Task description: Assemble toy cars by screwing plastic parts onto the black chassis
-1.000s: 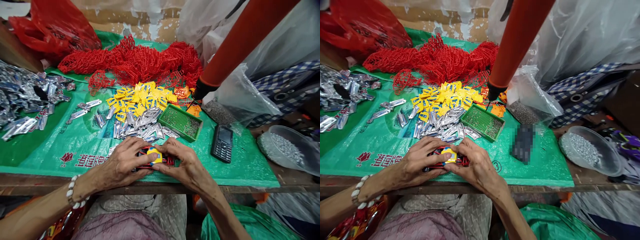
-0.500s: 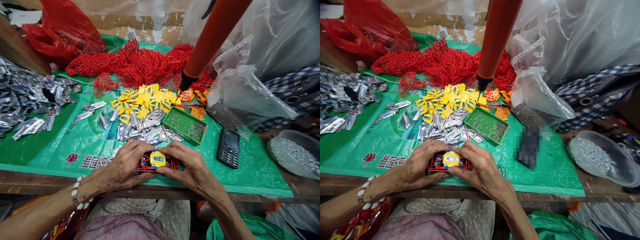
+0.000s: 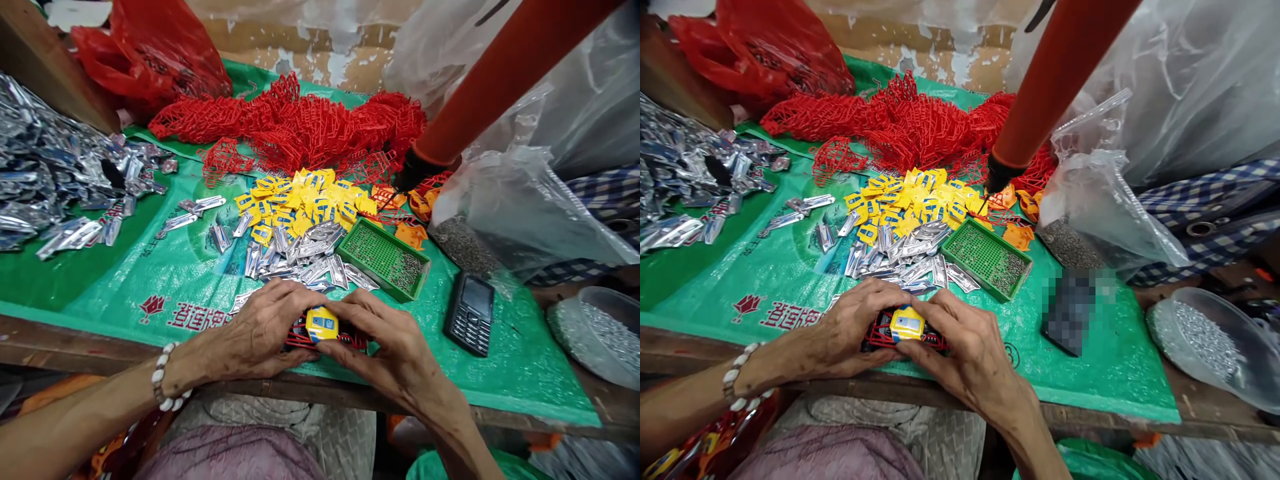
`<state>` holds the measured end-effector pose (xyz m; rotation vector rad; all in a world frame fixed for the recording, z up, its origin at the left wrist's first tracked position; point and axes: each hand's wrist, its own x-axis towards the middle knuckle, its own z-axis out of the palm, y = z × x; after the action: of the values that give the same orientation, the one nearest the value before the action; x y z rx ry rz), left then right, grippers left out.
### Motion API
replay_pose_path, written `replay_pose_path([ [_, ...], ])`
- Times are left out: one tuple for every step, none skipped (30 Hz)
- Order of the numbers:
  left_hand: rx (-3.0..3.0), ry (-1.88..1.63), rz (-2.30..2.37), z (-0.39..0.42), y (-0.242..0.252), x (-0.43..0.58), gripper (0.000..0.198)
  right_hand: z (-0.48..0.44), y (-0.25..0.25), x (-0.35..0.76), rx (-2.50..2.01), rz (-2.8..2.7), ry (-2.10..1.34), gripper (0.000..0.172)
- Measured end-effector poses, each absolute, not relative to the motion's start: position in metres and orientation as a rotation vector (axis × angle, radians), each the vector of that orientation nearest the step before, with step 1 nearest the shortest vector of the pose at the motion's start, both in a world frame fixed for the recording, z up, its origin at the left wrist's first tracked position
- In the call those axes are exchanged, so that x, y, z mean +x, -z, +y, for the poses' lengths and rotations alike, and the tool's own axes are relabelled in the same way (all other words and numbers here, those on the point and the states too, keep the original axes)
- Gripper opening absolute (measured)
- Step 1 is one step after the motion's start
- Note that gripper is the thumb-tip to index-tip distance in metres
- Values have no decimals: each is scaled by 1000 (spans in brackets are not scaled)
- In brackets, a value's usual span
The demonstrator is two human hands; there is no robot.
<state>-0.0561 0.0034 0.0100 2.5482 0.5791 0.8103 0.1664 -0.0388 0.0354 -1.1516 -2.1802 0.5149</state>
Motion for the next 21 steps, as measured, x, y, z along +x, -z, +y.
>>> replay_pose_path([
  [2548,-816,577,3,-11,-56,36,-38,-36,165,-1173,-2203,-522,29],
  [2543,-819,575,3,-11,-55,34,-38,-36,164,-1191,-2217,-532,28],
  [2536,-827,566,4,-11,-55,33,-38,-36,164,-1207,-2226,-544,28],
  [2530,-838,553,4,-11,-55,32,-38,-37,164,-1220,-2234,-554,26],
  [2532,-840,544,4,-10,-55,29,-38,-38,165,-1227,-2237,-557,25],
  [2547,-830,539,4,-9,-55,25,-39,-38,165,-1229,-2235,-558,25],
  [2573,-806,539,4,-8,-55,21,-39,-38,165,-1230,-2230,-562,25],
  [2605,-780,535,5,-8,-55,17,-39,-38,165,-1236,-2222,-571,26],
  [2638,-756,535,5,-8,-55,14,-39,-37,165,-1245,-2206,-587,27],
  [2665,-743,535,5,-7,-55,13,-40,-35,164,-1250,-2180,-604,28],
  [2684,-744,530,6,-7,-55,13,-41,-33,165,-1255,-2146,-623,29],
  [2693,-757,522,6,-8,-55,14,-42,-31,166,-1251,-2108,-642,31],
  [2692,-775,514,6,-8,-55,15,-44,-30,168,-1235,-2067,-661,34],
  [2686,-787,510,6,-8,-55,16,-45,-29,171,-1221,-2013,-674,37],
  [2674,-796,506,5,-8,-55,17,-47,-30,176,-1224,-1946,-671,38],
  [2660,-800,500,5,-7,-55,18,-48,-32,182,-1250,-1870,-645,37],
  [2648,-795,499,5,-6,-55,20,-48,-37,189,-1297,-1782,-589,34],
  [2639,-791,506,4,-5,-55,20,-47,-43,196,-1370,-1668,-491,30],
  [2631,-794,514,4,-3,-55,21,-42,-51,203,-1448,-1531,-365,26],
  [2625,-814,515,4,-1,-54,21,-35,-61,209,-1495,-1405,-237,25],
  [2620,-842,510,4,1,-54,21,-25,-71,214,-1549,-1239,-103,27],
])
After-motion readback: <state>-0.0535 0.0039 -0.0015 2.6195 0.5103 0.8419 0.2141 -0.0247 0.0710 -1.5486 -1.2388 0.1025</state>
